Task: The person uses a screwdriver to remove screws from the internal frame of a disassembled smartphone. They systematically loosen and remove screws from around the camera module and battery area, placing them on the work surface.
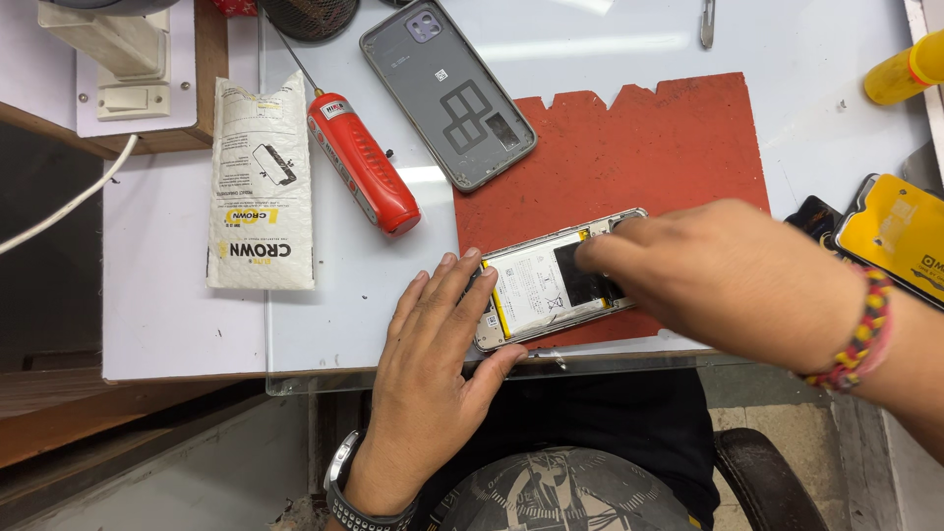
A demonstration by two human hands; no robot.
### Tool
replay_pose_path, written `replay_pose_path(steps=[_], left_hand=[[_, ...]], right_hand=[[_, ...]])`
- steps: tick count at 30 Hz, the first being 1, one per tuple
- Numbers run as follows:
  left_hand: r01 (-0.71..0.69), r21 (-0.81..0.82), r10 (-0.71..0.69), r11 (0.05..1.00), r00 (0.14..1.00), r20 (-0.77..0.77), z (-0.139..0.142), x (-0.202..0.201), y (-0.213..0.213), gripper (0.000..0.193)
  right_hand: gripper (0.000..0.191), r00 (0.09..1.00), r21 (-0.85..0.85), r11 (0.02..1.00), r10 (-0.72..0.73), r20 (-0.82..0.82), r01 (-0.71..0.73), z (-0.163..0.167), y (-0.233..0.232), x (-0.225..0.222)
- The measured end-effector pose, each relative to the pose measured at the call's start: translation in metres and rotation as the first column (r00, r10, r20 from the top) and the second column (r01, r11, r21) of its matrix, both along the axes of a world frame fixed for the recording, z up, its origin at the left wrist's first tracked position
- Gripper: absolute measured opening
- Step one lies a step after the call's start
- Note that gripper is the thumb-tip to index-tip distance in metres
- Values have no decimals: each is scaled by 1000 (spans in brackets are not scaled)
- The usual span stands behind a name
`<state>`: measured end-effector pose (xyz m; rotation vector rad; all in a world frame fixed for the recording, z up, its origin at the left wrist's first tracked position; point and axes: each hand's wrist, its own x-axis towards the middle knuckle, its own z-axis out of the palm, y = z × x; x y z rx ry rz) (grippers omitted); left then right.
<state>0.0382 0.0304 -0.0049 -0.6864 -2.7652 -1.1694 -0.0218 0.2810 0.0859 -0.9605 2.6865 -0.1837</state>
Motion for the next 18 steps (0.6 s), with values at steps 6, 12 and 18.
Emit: replay_pose_path(steps=[6, 12, 18], left_hand=[[2, -12, -2, 1000, 1000, -1, 1, 0, 2, 71], [1, -10, -1, 1000, 1000, 6, 2, -1, 4, 72], [4, -10, -4, 1000, 1000, 7, 3, 1, 4, 71]], right_hand=[[26, 999, 167, 985, 25, 35, -31, 0, -15, 1], [24, 999, 265, 963, 42, 17, -46, 5, -27, 4], [28, 997, 278, 958, 63, 39, -71, 6, -29, 0]])
